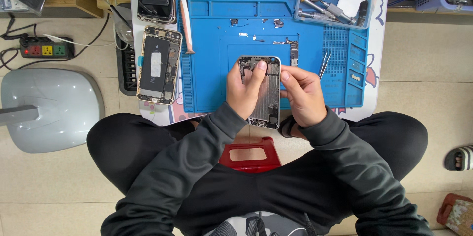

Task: The person disassembles a smartphone, removes internal components, and reassembles the device using tweezers and a screwdriver. They handle the battery, motherboard, and casing, placing parts on a blue mat.

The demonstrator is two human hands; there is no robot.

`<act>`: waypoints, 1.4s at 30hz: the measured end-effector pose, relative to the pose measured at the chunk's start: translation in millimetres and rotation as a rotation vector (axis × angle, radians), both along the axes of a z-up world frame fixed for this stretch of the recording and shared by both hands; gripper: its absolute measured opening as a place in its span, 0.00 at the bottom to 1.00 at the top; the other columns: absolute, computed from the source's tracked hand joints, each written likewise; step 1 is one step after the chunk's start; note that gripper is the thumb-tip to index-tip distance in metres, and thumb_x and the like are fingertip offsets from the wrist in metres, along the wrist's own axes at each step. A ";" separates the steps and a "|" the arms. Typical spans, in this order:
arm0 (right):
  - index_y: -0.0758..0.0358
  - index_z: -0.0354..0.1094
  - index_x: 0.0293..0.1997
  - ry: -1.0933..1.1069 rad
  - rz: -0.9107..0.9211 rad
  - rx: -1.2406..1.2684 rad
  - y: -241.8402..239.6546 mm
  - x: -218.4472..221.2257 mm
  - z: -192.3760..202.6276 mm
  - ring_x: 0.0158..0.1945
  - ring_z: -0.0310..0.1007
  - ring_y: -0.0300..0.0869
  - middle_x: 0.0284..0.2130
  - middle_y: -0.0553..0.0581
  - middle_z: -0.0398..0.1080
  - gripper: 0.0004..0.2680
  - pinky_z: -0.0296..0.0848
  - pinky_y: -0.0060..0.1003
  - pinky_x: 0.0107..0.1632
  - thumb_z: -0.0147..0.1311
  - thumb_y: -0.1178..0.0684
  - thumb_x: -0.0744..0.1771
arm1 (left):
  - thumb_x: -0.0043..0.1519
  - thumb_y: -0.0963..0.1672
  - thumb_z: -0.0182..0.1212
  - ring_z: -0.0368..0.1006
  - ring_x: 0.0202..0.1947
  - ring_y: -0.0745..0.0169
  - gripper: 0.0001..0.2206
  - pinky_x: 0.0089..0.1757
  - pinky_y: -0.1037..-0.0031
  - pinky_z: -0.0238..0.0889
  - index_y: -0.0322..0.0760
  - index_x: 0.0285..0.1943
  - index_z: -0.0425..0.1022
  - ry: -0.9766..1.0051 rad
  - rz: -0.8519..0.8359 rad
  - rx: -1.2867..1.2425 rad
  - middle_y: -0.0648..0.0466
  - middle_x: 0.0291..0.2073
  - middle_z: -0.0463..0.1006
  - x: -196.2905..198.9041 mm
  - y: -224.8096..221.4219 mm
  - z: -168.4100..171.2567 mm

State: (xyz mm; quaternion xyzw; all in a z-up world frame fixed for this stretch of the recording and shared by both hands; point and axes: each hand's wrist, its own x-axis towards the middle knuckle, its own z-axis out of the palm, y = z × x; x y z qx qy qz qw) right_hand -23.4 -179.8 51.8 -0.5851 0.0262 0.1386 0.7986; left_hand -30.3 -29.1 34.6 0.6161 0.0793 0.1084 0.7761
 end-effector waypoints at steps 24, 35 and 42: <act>0.67 0.77 0.50 -0.412 0.054 -0.541 -9.9 4.7 -24.2 0.21 0.67 0.36 0.20 0.57 0.69 0.05 0.69 0.31 0.23 0.59 0.60 0.70 | 0.61 0.49 0.76 0.75 0.50 0.59 0.26 0.54 0.59 0.67 0.37 0.62 0.67 0.004 0.030 -0.075 0.49 0.44 0.76 -3.2 -19.1 -8.6; 0.68 0.74 0.56 -0.376 0.035 -0.623 -3.5 21.5 -23.0 0.23 0.66 0.36 0.22 0.58 0.71 0.09 0.64 0.32 0.26 0.60 0.57 0.71 | 0.72 0.44 0.59 0.75 0.42 0.70 0.12 0.42 0.71 0.71 0.33 0.61 0.73 0.028 0.038 -0.045 0.48 0.38 0.83 14.1 1.6 -74.1; 0.71 0.75 0.54 -0.337 -0.070 -0.564 -9.2 23.7 -44.0 0.21 0.63 0.32 0.19 0.56 0.69 0.08 0.64 0.27 0.24 0.59 0.59 0.71 | 0.73 0.40 0.55 0.66 0.29 0.80 0.23 0.32 0.87 0.57 0.38 0.79 0.58 0.044 0.129 -0.157 0.58 0.28 0.71 -6.3 -12.3 -50.5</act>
